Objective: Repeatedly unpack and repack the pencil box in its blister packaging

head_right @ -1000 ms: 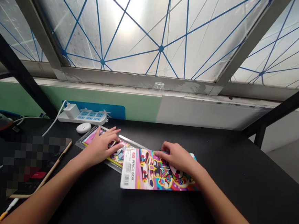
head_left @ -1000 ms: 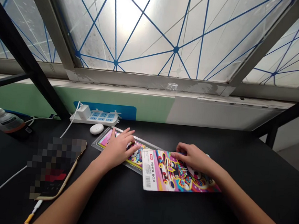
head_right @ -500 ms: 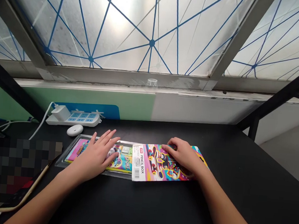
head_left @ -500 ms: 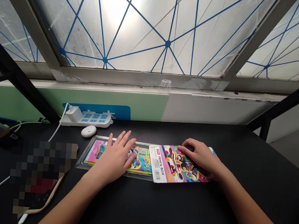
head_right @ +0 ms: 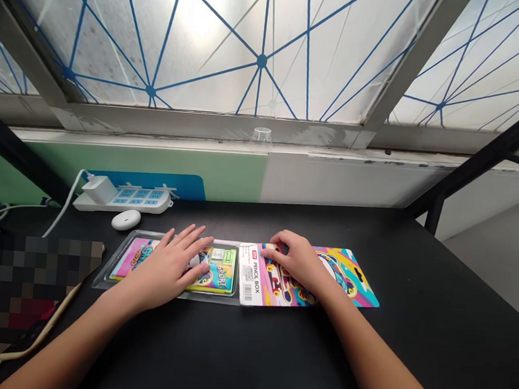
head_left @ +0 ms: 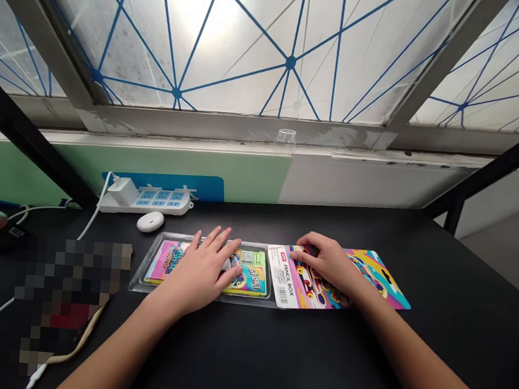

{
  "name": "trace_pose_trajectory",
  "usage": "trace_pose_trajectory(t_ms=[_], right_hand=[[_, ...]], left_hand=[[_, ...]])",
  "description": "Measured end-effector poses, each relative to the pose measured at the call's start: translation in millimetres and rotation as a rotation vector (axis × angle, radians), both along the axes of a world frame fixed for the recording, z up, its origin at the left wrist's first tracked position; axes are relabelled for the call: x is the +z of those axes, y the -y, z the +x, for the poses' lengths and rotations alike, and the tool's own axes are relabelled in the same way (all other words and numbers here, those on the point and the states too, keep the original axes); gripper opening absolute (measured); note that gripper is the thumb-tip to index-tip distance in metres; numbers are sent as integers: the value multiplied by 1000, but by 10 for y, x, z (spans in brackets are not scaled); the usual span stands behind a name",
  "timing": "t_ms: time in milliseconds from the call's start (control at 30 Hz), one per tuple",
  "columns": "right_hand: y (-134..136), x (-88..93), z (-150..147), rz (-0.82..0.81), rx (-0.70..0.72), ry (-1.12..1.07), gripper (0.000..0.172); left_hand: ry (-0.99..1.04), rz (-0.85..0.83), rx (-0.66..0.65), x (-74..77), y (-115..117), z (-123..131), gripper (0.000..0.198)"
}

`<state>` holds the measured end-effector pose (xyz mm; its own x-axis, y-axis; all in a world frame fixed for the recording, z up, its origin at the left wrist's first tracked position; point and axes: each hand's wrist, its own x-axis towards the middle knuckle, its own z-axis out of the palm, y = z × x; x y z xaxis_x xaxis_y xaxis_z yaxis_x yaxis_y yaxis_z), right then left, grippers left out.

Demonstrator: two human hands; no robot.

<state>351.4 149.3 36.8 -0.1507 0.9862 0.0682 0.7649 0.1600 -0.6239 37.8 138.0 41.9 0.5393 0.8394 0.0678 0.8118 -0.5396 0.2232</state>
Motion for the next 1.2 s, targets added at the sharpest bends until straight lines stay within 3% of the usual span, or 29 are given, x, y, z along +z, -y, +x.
trace_pose_trajectory(t_ms=[200, 367, 600, 800, 900, 1067, 1200], right_hand=[[-5, 85, 87, 86, 42, 56, 30], [1, 97, 124, 65, 17, 31, 31], [86, 46, -228, -23, -53, -55, 29], [111, 45, -428, -57, 24, -67, 29], [130, 66, -400, -69, 33, -51, 29], [115, 71, -158, -110, 22, -27, 35], [85, 134, 208, -295, 141, -112, 44]], left_hand=[[-21, -18, -3, 8, -2, -5, 56], [3, -20, -3, 4, -1, -8, 55], [125, -50, 41, 37, 37, 142, 47], [525, -242, 25, 140, 249, 418, 45], [683, -308, 20, 198, 278, 389, 39], [900, -214, 182, 217, 36, 65, 33], [1171, -275, 331, 21, -166, -34, 36]])
